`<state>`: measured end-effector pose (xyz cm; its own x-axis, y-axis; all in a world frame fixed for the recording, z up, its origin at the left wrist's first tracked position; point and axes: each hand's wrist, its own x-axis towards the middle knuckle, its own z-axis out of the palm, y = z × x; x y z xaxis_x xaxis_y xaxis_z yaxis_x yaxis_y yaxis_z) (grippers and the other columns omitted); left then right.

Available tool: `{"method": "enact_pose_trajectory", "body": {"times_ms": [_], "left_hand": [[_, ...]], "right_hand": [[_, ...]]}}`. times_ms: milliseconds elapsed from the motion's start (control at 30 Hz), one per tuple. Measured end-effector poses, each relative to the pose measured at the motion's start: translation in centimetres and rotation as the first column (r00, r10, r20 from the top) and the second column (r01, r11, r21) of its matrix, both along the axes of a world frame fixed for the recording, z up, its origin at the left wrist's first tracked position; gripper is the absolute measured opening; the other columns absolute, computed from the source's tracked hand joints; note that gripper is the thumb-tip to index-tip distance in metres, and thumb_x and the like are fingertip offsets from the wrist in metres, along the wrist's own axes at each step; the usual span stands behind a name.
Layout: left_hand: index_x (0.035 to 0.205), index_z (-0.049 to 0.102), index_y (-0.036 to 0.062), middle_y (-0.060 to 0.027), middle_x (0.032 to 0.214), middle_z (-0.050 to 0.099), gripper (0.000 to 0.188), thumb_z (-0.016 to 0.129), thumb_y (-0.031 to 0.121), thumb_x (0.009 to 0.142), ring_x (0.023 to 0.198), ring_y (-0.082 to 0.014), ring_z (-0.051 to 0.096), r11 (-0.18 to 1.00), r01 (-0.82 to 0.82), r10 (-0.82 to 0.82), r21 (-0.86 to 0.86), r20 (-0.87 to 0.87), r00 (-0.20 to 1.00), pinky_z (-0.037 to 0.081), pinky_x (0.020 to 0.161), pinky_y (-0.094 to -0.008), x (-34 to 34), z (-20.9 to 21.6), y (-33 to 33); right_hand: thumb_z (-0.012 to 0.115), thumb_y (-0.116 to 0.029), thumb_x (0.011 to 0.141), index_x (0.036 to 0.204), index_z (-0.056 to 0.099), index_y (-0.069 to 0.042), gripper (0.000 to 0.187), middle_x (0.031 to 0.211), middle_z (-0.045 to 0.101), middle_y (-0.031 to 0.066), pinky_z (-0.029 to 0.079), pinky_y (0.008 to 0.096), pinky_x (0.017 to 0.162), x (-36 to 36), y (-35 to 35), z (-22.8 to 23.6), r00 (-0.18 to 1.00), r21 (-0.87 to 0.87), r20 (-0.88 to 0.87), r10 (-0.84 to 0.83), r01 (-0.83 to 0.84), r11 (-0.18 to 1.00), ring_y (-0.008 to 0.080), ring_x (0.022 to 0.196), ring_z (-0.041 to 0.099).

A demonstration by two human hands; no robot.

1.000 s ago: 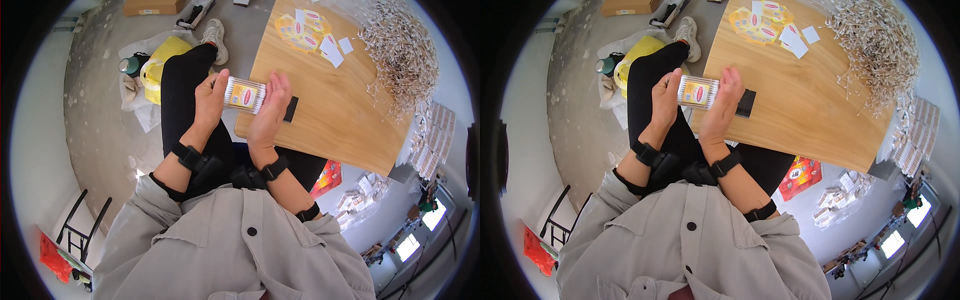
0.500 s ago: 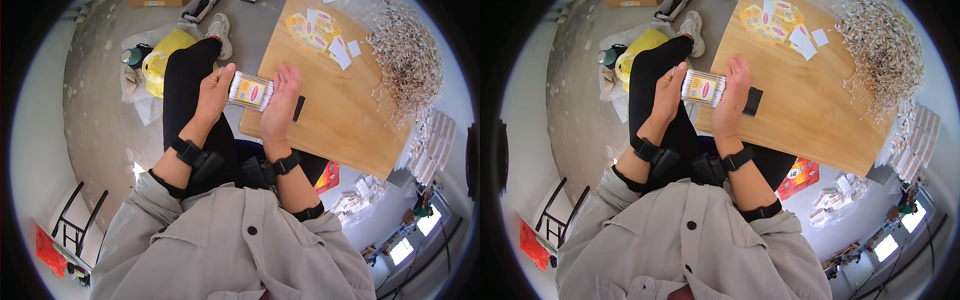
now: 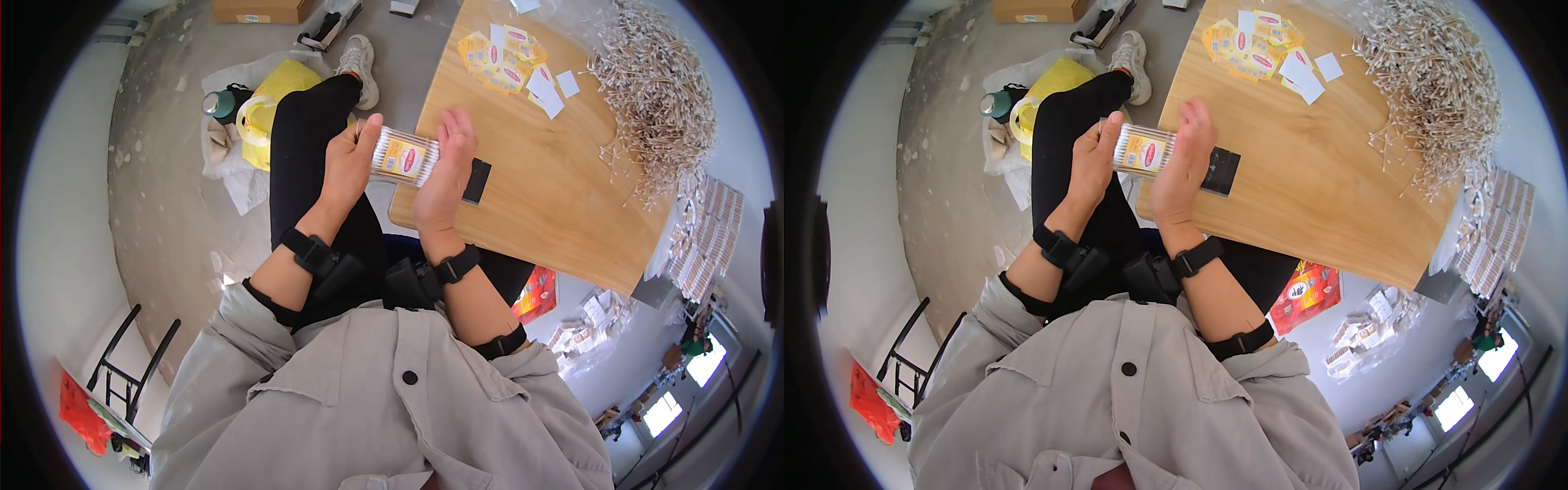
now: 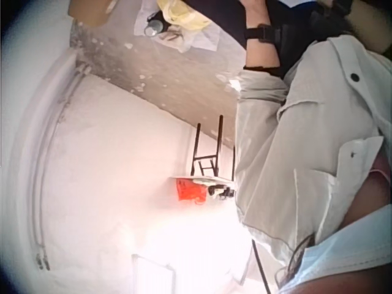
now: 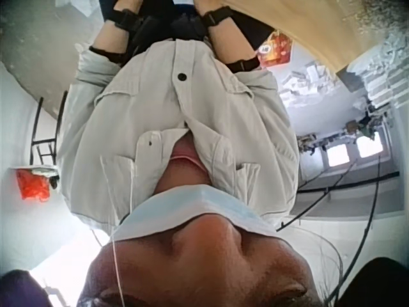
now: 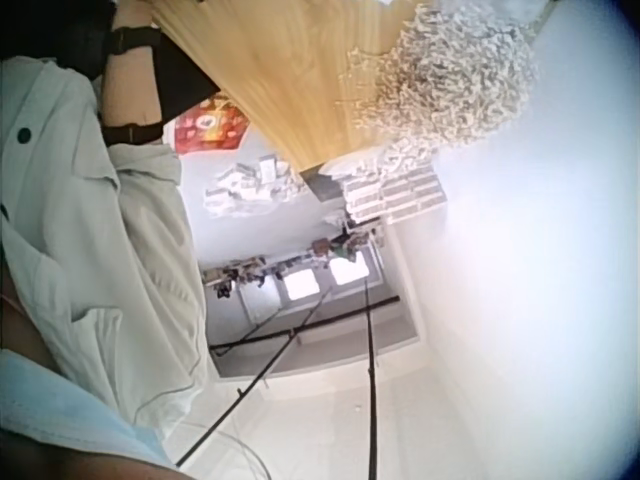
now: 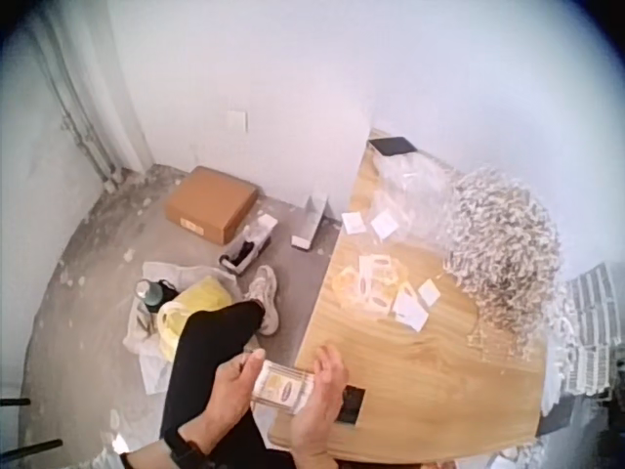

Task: The person gathers cotton swabs from a large pile on a wooden table and arranges them into neat rows. They then place the aligned swabs into small plastic packaging sleeves and seal them. The process is repeated multiple times throughout the clip.

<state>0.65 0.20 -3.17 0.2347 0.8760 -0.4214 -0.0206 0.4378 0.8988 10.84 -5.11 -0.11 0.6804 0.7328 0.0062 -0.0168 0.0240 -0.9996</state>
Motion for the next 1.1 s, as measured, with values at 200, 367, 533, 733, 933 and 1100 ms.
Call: {"method": "enact_pose_trajectory", "body": {"times_ms": [200,367,533,733,933,1100], "left_hand": [[0.086,0.063,0.0084,0.0052,0.070,0.052,0.023,0.063,0.029,0.096,0.064,-0.0028,0.044,0.963,0.270,-0.266,0.018,-0.107,0.958,0.035,0.058,-0.0192,-5.1,2.3,0.7],[0.101,0.061,0.0065,0.0006,0.085,0.059,0.028,0.074,0.028,0.088,0.075,-0.0068,0.054,0.970,-0.159,0.161,-0.184,-0.007,0.987,0.041,0.066,-0.0208,-5.3,3.5,-2.7],[0.110,0.060,0.0127,0.0026,0.098,0.063,0.027,0.073,0.024,0.089,0.088,-0.0081,0.057,0.907,-0.036,0.162,-0.419,0.268,0.950,0.042,0.077,-0.0247,-0.7,2.9,-4.2],[0.107,0.062,0.0077,-0.0003,0.099,0.066,0.025,0.075,0.014,0.087,0.087,-0.0101,0.061,0.869,-0.281,0.431,-0.407,0.345,0.834,0.049,0.079,-0.0284,2.1,2.5,-3.7],[0.105,0.062,0.0040,-0.0024,0.099,0.066,0.021,0.073,0.010,0.088,0.086,-0.0101,0.062,0.877,-0.272,0.419,-0.396,0.353,0.837,0.051,0.078,-0.0278,2.3,2.6,-3.6],[0.109,0.062,0.0007,-0.0040,0.101,0.066,0.023,0.071,0.008,0.089,0.089,-0.0114,0.063,0.863,-0.226,0.412,-0.451,0.374,0.831,0.052,0.080,-0.0276,2.3,2.5,-3.7]], "right_hand": [[0.033,-0.025,0.105,0.134,0.042,0.006,0.043,0.134,0.044,0.0175,0.033,0.0350,0.110,0.5,-0.2,-0.8,0.999,0.055,-0.037,0.001,0.001,0.998,0.0256,0.127,0.046],[0.035,-0.022,0.105,0.129,0.047,0.007,0.040,0.137,0.045,0.0158,0.032,0.0350,0.111,0.7,-0.1,-1.2,1.000,0.049,0.006,-0.009,0.009,0.999,0.0257,0.129,0.044],[0.037,-0.017,0.103,0.120,0.054,0.007,0.034,0.137,0.047,0.0165,0.030,0.0357,0.111,0.6,-0.1,-0.6,0.933,0.189,-0.358,-0.038,0.112,0.975,0.0283,0.130,0.042],[0.035,-0.019,0.104,0.124,0.051,0.007,0.037,0.138,0.046,0.0170,0.030,0.0354,0.110,1.0,-0.5,-1.1,0.999,0.077,-0.043,-0.031,0.034,0.996,0.0281,0.129,0.043],[0.032,-0.026,0.105,0.134,0.042,0.006,0.044,0.141,0.041,0.0179,0.029,0.0362,0.112,0.0,-0.1,-0.1,0.993,0.047,-0.120,0.005,0.001,0.999,0.0278,0.132,0.041],[0.027,-0.034,0.106,0.142,0.033,0.005,0.053,0.145,0.036,0.0176,0.019,0.0406,0.118,-0.6,0.4,0.6,0.992,-0.029,-0.063,0.109,-0.111,0.993,0.0273,0.139,0.033]]}}
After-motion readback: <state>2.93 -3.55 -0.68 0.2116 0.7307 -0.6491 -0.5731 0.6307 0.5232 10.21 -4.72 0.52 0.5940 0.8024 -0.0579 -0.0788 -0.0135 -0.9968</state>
